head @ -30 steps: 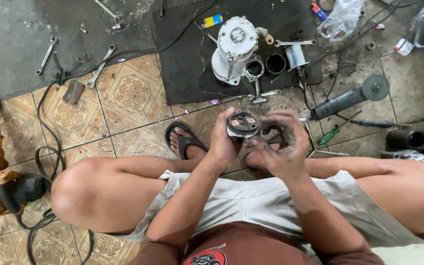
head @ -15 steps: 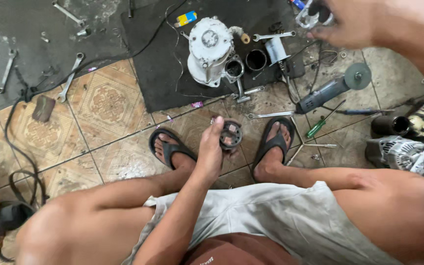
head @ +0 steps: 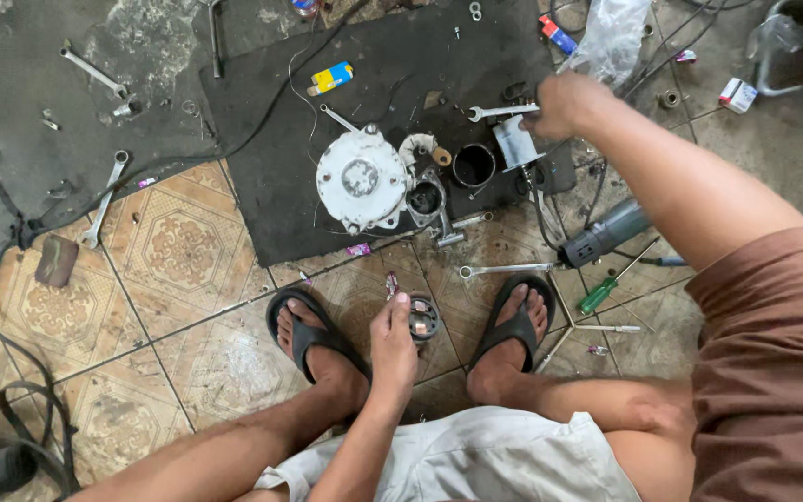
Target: The person sits on the floor and uses a wrench to tighten bolts on a small circular engine component. They then use a pair of scissors to adjust a part inside a cylindrical engine housing.
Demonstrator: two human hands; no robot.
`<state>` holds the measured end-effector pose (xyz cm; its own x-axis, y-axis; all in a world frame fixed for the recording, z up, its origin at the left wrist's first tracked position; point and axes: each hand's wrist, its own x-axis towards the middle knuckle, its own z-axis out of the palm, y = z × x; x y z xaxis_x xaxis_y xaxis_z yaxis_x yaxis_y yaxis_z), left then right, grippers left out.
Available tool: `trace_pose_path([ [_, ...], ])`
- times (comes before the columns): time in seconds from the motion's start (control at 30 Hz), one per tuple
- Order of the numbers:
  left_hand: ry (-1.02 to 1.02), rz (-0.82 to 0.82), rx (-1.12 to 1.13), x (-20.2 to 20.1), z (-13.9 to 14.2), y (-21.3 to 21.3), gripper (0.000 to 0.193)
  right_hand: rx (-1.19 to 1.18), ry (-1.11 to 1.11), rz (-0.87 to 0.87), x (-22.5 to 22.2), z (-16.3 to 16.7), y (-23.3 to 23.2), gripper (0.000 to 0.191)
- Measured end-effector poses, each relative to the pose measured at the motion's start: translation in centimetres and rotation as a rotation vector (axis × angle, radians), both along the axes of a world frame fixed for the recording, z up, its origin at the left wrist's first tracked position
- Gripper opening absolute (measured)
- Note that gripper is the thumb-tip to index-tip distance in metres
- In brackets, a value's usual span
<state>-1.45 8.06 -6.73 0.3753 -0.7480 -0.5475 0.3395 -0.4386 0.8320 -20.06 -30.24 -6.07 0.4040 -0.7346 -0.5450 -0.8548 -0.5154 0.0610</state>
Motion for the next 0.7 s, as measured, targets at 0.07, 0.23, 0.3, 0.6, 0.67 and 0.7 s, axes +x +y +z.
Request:
trace_pose_path([
  [0.07, 0.084, 0.043, 0.046, -0.3, -0.1, -1.4, 0.040, 0.043, -0.049, -0.081, -0.6, -2.5, 0.2, 0.074],
  [0.23, 0.165, 0.030, 0.145, -1.7, 0.3, -2.7, 0.035, 0.124, -0.278, -0.237, -0.4, -7.4, 2.4, 0.064],
  [0.3, 0.083, -0.024, 0.078, -1.9, 0.2, -3.2, 0.037, 0.058, -0.273, -0.331, 0.1, -8.3, 2.7, 0.066],
  [0.6, -0.161, -0.193, 0.032, -2.1, -1.4, -5.3, 0.034, 0.008, -0.589, -0.307, -1.1, -6.9, 3.4, 0.066],
  [0.67, -0.288, -0.294, 0.124, -2.4, -2.0, -6.1, 0.034, -0.056, -0.663, -0.274, -1.7, -5.5, 4.0, 0.070],
  [0.7, -0.354, -0.346, 0.166, -2.5, -2.2, -6.4, 0.036, -0.077, -0.684, -0.266, -2.0, -4.5, 4.3, 0.069],
])
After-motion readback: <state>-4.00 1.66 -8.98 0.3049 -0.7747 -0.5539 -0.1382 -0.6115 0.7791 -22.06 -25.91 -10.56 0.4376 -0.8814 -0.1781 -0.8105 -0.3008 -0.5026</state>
